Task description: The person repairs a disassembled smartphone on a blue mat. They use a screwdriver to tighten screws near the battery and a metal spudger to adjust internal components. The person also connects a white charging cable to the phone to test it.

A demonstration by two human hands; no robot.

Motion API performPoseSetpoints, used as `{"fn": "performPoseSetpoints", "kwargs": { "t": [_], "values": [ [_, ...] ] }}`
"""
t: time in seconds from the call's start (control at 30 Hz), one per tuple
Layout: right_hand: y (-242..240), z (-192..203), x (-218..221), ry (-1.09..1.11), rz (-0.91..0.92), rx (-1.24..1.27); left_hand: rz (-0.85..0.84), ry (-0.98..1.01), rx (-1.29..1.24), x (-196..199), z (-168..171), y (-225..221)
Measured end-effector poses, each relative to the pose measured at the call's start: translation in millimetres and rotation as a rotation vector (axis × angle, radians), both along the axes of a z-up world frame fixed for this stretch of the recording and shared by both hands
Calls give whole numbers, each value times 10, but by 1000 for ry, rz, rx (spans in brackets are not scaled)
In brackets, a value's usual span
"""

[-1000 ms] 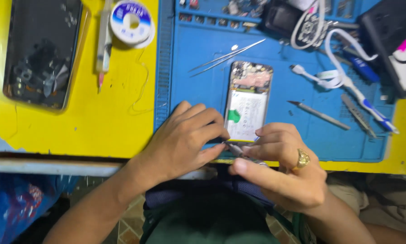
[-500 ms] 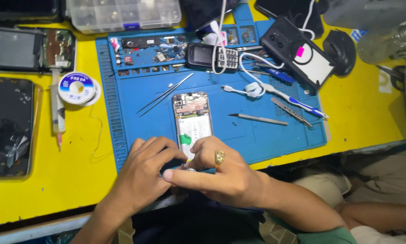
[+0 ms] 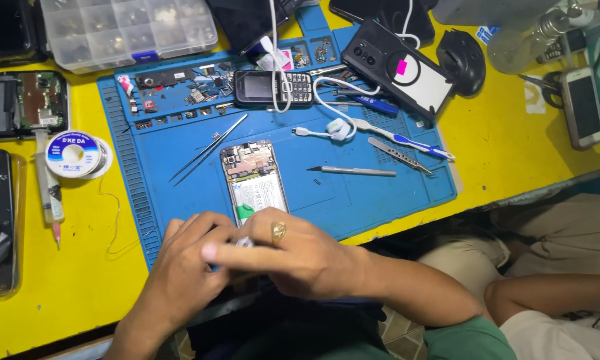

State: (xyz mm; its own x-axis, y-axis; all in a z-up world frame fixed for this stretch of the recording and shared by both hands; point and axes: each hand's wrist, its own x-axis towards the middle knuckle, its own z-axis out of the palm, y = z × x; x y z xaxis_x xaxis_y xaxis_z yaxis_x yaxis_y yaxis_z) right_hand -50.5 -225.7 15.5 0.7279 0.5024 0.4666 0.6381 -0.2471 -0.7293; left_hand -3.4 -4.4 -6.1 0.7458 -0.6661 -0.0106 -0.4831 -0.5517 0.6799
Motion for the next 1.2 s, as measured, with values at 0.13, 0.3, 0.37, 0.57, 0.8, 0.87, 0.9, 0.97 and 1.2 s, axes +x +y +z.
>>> {"fn": "performPoseSetpoints", "kwargs": {
  "t": [0.13,0.3,0.37,0.57,0.8,0.87,0.9,0.97,1.2],
  "values": [
    [-441,65,19,180,-93,-23,-19,-66,-13,-8,84,-36],
    [-1197,-88,-97,-20,-434,-563,-16,-352,-80,38,196,-323],
    [-1279,-170,-155,62,-497,-637,-128,-398,-84,83,231,-509],
    [-1539,-301,-99,43,-703,-713,-362,-523,117,379,14,-1158],
    [-1848,-482,359,-177,-843,-709,-295,-817,242,710,-36,-1327],
    [-1856,-394,323,-213,-855,-707,-231,-963,296,746,18,-1339],
    [-1845,-359,304,-242,-866,-707,-168,-1102,350,758,42,-1328],
    [-1816,-211,126,-203,-827,-675,-205,-876,265,687,104,-1339],
    [-1939,-238,-238,-34,-781,-754,-294,-593,198,476,148,-1288]
  ]
}}
